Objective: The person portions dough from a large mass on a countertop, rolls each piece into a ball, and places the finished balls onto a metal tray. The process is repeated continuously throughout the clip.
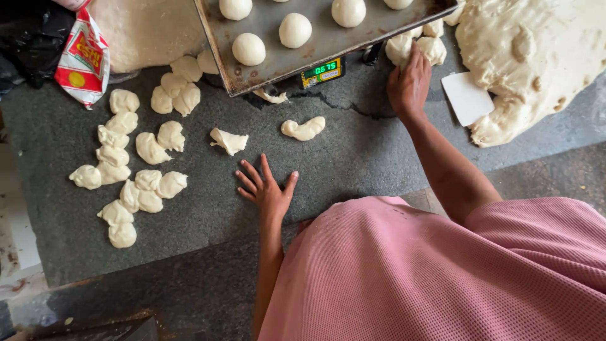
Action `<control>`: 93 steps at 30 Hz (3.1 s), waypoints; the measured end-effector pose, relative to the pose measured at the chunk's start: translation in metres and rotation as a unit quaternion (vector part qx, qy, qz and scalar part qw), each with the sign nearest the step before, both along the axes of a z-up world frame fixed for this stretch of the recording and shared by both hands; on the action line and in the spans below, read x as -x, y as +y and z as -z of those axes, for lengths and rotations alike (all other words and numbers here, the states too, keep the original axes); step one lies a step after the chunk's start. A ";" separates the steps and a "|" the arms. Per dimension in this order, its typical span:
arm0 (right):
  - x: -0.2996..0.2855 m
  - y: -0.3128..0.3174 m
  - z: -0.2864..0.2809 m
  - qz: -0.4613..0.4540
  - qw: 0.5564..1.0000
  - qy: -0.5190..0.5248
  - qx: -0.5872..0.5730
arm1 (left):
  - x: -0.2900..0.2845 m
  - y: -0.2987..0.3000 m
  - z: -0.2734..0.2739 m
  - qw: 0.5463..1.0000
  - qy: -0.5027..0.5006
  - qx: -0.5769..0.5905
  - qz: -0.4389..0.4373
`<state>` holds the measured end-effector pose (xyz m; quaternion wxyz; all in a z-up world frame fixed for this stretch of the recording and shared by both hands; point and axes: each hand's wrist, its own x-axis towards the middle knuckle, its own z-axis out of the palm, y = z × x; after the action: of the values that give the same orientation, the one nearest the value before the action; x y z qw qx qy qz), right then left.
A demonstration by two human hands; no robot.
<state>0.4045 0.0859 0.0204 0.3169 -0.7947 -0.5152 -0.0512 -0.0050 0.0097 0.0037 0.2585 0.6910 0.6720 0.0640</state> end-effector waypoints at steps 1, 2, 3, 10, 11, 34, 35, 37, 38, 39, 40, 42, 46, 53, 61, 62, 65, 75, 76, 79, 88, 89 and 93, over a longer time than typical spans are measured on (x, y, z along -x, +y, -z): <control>0.003 -0.002 0.002 0.000 0.999 -0.035 -0.004 | 0.000 -0.001 0.000 1.000 -0.001 -0.004 -0.001; 0.005 -0.004 0.005 -0.001 0.998 -0.070 -0.009 | 0.001 -0.002 -0.001 1.000 -0.003 -0.008 -0.002; 0.007 -0.006 0.007 0.001 0.998 -0.062 0.007 | 0.001 -0.004 -0.002 1.000 -0.004 -0.011 -0.003; 0.003 0.001 0.003 0.000 0.998 -0.052 0.036 | -0.008 0.003 -0.009 1.000 0.004 -0.005 -0.008; 0.005 -0.002 0.003 0.003 0.998 -0.053 0.036 | -0.007 0.001 -0.010 1.000 0.005 0.000 -0.007; -0.032 0.017 0.020 0.031 0.993 -0.035 0.111 | 0.004 -0.005 0.004 0.998 -0.002 -0.058 -0.001; -0.040 0.024 0.018 0.034 0.993 -0.038 0.108 | 0.000 -0.005 0.004 0.998 -0.004 -0.063 -0.002; -0.047 0.034 0.018 0.040 0.989 -0.032 0.138 | -0.003 -0.006 0.002 0.998 -0.006 -0.070 -0.002; -0.049 0.036 0.018 0.044 0.987 -0.029 0.153 | -0.004 -0.006 0.002 0.997 -0.006 -0.071 -0.001; -0.048 0.034 0.020 0.037 0.986 -0.037 0.161 | -0.001 -0.007 0.001 0.997 -0.006 -0.072 0.001; -0.047 0.033 0.022 0.030 0.984 -0.046 0.168 | 0.001 -0.008 0.001 0.998 -0.007 -0.069 -0.003; -0.048 0.028 0.024 -0.002 0.989 -0.052 0.138 | 0.004 -0.008 0.002 0.998 -0.011 -0.065 -0.002; -0.065 0.020 0.015 -0.064 0.995 -0.048 0.067 | -0.006 -0.011 0.008 0.996 -0.004 -0.084 -0.002; -0.072 0.028 0.001 -0.043 0.990 0.037 0.132 | 0.000 -0.005 0.011 0.995 -0.008 -0.096 0.001; -0.068 0.007 -0.035 -0.113 0.864 0.355 0.340 | -0.001 -0.005 0.013 0.996 0.005 -0.093 -0.010; -0.055 -0.002 -0.039 -0.145 0.844 0.384 0.345 | 0.000 -0.005 0.015 0.996 0.004 -0.092 -0.012; 0.005 -0.030 -0.051 -0.290 0.788 0.430 0.333 | -0.001 -0.007 0.023 0.995 -0.008 -0.097 -0.017; 0.145 -0.068 -0.059 -0.465 0.675 0.477 0.315 | 0.014 0.009 -0.011 0.994 -0.100 -0.043 -0.018; 0.137 -0.067 -0.061 -0.425 0.711 0.471 0.303 | 0.014 0.009 -0.021 0.979 -0.199 -0.005 -0.035; 0.111 -0.064 -0.074 -0.349 0.723 0.543 0.246 | -0.008 0.008 -0.047 0.890 -0.433 0.118 -0.079; 0.154 -0.084 -0.120 -0.402 0.696 0.547 0.233 | -0.063 -0.003 -0.080 0.760 -0.592 0.251 -0.093; 0.158 -0.084 -0.124 -0.398 0.702 0.542 0.234 | -0.060 -0.002 -0.080 0.750 -0.606 0.248 -0.092; 0.166 -0.076 -0.134 -0.355 0.693 0.589 0.217 | -0.041 0.009 -0.077 0.734 -0.630 0.237 -0.093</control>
<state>0.2383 0.0102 0.1544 0.3688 -0.4666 -0.4632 0.6570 0.0362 0.0185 0.0804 0.7711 0.3429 0.4093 0.3469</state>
